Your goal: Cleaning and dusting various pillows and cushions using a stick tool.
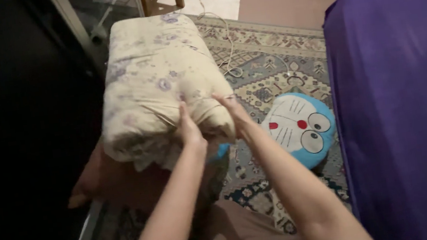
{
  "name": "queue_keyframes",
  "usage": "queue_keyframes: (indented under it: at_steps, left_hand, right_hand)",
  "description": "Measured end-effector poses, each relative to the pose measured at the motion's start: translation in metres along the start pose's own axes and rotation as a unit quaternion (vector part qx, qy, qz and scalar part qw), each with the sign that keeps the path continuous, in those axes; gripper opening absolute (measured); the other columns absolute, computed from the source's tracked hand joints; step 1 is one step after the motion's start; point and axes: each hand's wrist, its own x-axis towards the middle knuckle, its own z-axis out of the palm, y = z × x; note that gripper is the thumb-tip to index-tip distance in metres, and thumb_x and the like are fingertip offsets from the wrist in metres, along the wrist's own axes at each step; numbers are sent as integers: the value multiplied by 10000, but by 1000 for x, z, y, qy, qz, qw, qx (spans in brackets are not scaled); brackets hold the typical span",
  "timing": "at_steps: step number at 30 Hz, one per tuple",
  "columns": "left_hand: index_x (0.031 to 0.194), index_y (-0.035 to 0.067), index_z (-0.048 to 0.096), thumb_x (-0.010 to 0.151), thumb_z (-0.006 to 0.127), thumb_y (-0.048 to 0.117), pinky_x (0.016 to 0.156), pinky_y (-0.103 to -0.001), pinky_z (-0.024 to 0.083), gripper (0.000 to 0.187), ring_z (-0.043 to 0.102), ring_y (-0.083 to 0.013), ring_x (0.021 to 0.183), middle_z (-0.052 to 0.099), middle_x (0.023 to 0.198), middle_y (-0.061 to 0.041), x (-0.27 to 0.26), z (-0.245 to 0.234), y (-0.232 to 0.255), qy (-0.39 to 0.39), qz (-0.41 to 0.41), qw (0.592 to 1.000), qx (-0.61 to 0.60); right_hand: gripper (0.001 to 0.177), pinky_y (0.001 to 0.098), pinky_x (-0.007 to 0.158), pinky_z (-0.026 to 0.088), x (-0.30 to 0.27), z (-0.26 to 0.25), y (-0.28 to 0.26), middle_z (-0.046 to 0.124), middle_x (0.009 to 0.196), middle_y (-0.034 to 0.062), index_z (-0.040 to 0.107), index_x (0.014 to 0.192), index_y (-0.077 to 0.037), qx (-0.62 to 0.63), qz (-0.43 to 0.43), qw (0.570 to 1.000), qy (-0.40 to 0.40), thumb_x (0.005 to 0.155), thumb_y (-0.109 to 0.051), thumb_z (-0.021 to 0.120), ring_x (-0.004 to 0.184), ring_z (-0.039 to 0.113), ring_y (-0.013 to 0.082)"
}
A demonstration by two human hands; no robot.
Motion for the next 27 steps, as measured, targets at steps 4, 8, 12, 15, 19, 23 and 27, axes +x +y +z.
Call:
queue_keyframes:
  at_steps: [4,8,12,15,19,23,27]
  left_hand:
    - [1318,21,673,783,748,623,1022,-409,505,808,631,-245,1201,673,1353,-109,-53,3,-72,-66,-23,998,-7]
    - [1413,66,574,800,660,700,1044,-445,506,886,628,-290,1221,647,1373,-122,-99,-15,-175,-186,-177,966,-3]
    - [1508,79,538,869,557,757,1062,-416,456,932,594,-248,1229,608,1453,-109,-118,-44,-287,-294,-295,887,200]
    - [1633,182,327,960,444,804,1138,-536,330,924,435,-375,1346,374,1607,-163,-167,-44,-213,-327,-313,696,557]
    - [1493,122,581,904,457,840,1138,-470,448,937,593,-336,1362,632,1501,-142,-48,-69,-285,-729,76,408,545]
    - [1547,240,474,747,288,919,1193,-678,190,1066,345,-394,1501,424,1637,-42,-31,-100,-211,-537,-307,469,631]
    - [1240,-1,731,885,708,738,998,-612,567,820,820,-331,1061,850,1131,-180,107,-211,-204,-190,-122,832,507]
  right_hand:
    - [609,387,786,597,-75,-34,-44,732,1142,140,640,1282,-20,-169,-65,974,133,818,-388,786,953,715,256]
    - [545,356,778,568,-155,-94,-44,723,1112,122,678,1241,12,-295,-146,923,201,815,-298,817,936,687,211]
    - [575,336,859,542,-219,-198,-4,722,1137,84,670,1256,-6,-265,-187,908,266,780,-284,832,994,672,195]
    - [624,410,916,513,-245,-330,69,707,1180,170,667,1230,42,-351,-115,817,443,857,-438,803,1045,647,251]
    - [677,429,928,514,-245,-423,118,696,1197,192,653,1246,43,-375,-44,774,509,850,-489,790,1062,646,283]
    - [842,447,1033,437,-226,-328,64,495,1400,251,519,1433,-8,-534,-197,716,405,811,-496,811,1271,504,364]
    - [1053,497,1215,312,-184,-220,39,235,1645,200,334,1589,-213,-716,-183,633,232,748,-623,819,1510,274,412]
